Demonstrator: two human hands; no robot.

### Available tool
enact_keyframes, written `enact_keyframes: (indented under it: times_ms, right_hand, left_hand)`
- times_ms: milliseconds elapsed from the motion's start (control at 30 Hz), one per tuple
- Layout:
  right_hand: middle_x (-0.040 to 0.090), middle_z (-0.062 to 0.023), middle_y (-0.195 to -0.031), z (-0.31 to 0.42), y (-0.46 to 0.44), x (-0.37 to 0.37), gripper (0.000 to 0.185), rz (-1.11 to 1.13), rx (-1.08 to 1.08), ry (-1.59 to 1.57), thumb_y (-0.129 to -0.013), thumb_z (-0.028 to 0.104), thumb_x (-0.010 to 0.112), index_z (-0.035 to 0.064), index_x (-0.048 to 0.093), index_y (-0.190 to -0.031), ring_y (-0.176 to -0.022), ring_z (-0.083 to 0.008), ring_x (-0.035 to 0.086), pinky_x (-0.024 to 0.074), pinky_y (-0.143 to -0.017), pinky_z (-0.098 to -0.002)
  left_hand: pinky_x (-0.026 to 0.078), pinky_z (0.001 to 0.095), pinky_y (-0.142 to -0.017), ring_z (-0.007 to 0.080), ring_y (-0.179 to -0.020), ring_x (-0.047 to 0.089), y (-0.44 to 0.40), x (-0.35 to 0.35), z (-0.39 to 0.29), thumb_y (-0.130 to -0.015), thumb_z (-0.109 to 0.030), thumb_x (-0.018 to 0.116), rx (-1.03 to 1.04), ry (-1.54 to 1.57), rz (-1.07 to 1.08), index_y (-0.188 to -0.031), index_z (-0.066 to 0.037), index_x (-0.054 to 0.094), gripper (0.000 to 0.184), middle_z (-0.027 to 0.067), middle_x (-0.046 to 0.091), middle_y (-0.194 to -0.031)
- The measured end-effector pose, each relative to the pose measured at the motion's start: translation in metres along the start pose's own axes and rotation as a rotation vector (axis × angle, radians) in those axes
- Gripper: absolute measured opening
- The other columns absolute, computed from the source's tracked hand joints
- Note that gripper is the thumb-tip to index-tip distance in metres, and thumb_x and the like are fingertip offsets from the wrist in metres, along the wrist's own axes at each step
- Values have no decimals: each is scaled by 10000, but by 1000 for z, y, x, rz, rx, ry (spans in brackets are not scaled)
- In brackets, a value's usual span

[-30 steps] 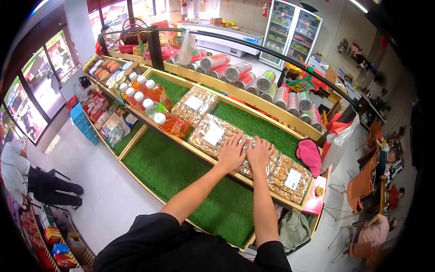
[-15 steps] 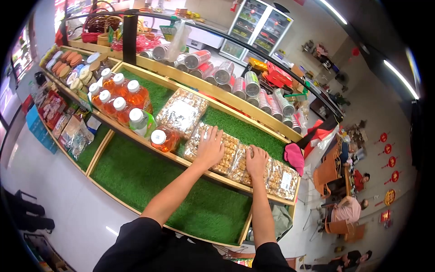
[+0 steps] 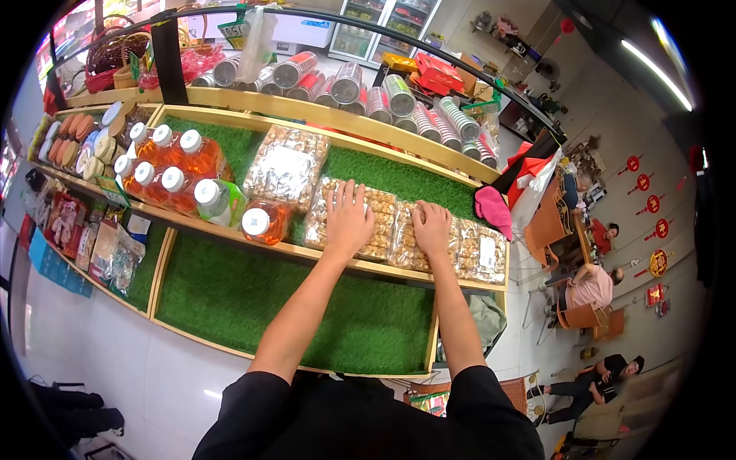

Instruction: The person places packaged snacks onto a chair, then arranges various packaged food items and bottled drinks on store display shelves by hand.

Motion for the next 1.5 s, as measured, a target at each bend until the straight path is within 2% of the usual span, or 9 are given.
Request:
enact_keyframes:
  times_ms: [700,933,1000,1333,1500]
  right_hand:
    - [573,-116,-1024,-1,0,2,296,-1,8,-19,-844,274,505,78,594,-1047,-1046,-257,474,248,-1004,-403]
    - [571,-119,-1024,0,0,0,295,-12,2,-25,-847,273,499,74,593,-1043,-1044,-263,473,247,-1005,-404]
    - [569,-120,-1025,0,1,0,297,-15,1,-15,-848,274,496,74,589,-1047,-1046,-263,472,246,-1005,-407]
    - [566,-119,-1034,2,0,-1,303,11,12,-12,-855,280,485,75,588,-1053,-1051,-255,468,242,-1009,-402]
    - [566,-120,-1047,2,0,0,302,20,23,-19,-854,274,486,75,588,-1057,-1062,-254,465,233,-1016,-400]
  left_hand:
    - [173,464,-1064,337,-1249,300,-1,-2,1,-821,-235,482,-5,73,13,-1194,9,465,446,204,393,-1281]
    - [181,460,-1061,333,-1241,310,-1,-2,1,-815,-225,491,-4,82,3,-1177,9,473,432,198,405,-1264]
    - [199,446,-1053,306,-1234,333,-1,-2,1,-805,-230,495,-2,43,-23,-1168,-1,495,429,180,421,-1264]
    - [200,451,-1052,314,-1229,338,-1,-3,2,-802,-223,502,-1,79,-26,-1159,7,496,425,189,421,-1259]
    - [181,449,-1064,326,-1248,304,-1,-6,1,-821,-225,492,-15,94,21,-1177,-1,473,421,190,396,-1278]
Point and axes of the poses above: each hand's wrist, its own y-axis away from the middle knuckle, its own x-axis out of the palm, z = x × y, the point moved 2 cm from there along -y, towards the middle knuckle
